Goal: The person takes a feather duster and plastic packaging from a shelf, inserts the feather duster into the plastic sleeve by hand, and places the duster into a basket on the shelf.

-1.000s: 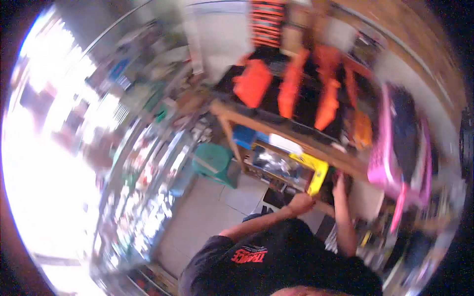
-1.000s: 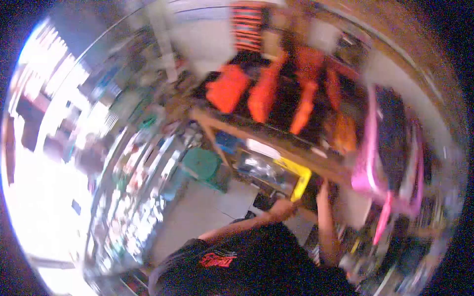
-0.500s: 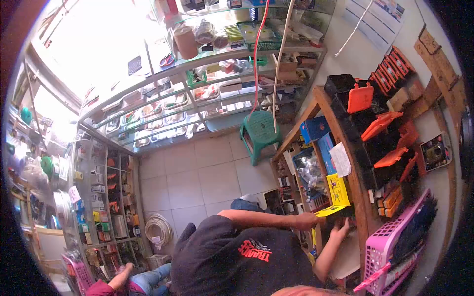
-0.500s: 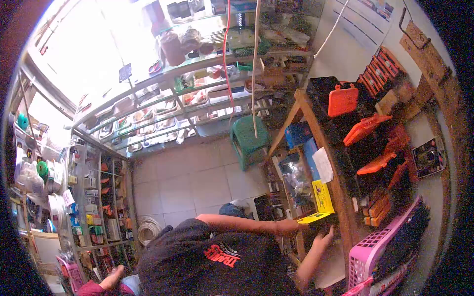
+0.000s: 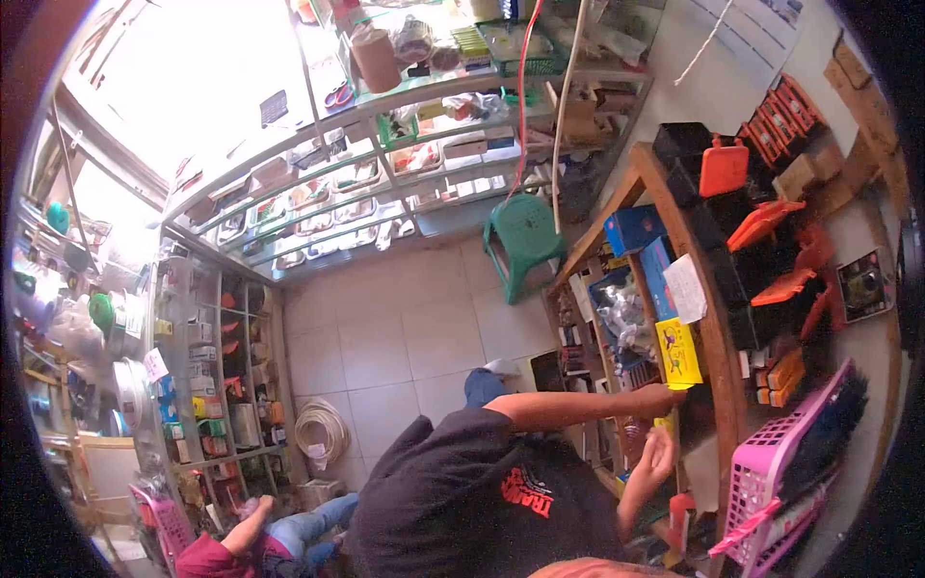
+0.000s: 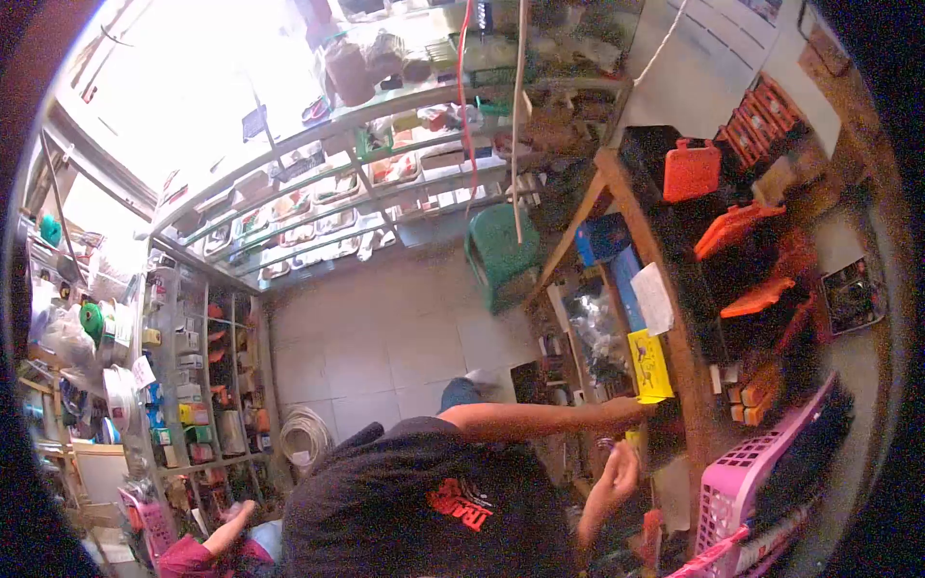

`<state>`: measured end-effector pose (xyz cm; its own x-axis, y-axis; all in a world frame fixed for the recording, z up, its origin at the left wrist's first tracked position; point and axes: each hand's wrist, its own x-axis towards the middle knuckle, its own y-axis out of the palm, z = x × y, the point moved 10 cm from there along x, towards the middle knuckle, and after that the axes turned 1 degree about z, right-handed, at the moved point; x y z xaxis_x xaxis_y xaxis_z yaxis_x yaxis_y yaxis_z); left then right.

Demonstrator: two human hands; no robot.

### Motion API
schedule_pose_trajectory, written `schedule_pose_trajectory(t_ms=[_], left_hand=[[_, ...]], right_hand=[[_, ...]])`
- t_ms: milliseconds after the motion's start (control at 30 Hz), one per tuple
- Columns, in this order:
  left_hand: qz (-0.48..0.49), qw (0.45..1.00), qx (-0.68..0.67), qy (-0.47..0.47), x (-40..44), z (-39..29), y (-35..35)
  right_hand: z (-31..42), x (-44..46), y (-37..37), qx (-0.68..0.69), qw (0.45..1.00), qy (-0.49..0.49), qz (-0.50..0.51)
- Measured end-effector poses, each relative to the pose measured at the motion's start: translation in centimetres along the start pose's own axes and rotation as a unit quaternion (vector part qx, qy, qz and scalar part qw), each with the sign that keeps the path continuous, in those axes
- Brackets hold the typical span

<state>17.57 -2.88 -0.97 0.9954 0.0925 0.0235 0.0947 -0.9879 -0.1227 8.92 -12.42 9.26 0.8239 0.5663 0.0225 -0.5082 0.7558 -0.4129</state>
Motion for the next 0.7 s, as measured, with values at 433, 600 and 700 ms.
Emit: schedule_pose_trajectory(t_ms=[433, 600, 700], left_hand=[[-0.125, 0.971, 0.133, -0.154, -18.8, 9.3, -12.2], [-0.375, 0.802, 0.125, -0.448, -46.7, 40.5, -19.4], [-0.529, 0.647, -0.148, -0.529, -63.4, 43.4, -17.6]], right_hand=[[-20.8, -6.1, 7.6, -0.230, 0.893, 0.118, 0.368], [-22.3, -2.7, 7.0, -0.155, 0.938, 0.177, 0.256], [-22.7, 0.4, 5.9, -0.168, 0.970, 0.094, 0.147]])
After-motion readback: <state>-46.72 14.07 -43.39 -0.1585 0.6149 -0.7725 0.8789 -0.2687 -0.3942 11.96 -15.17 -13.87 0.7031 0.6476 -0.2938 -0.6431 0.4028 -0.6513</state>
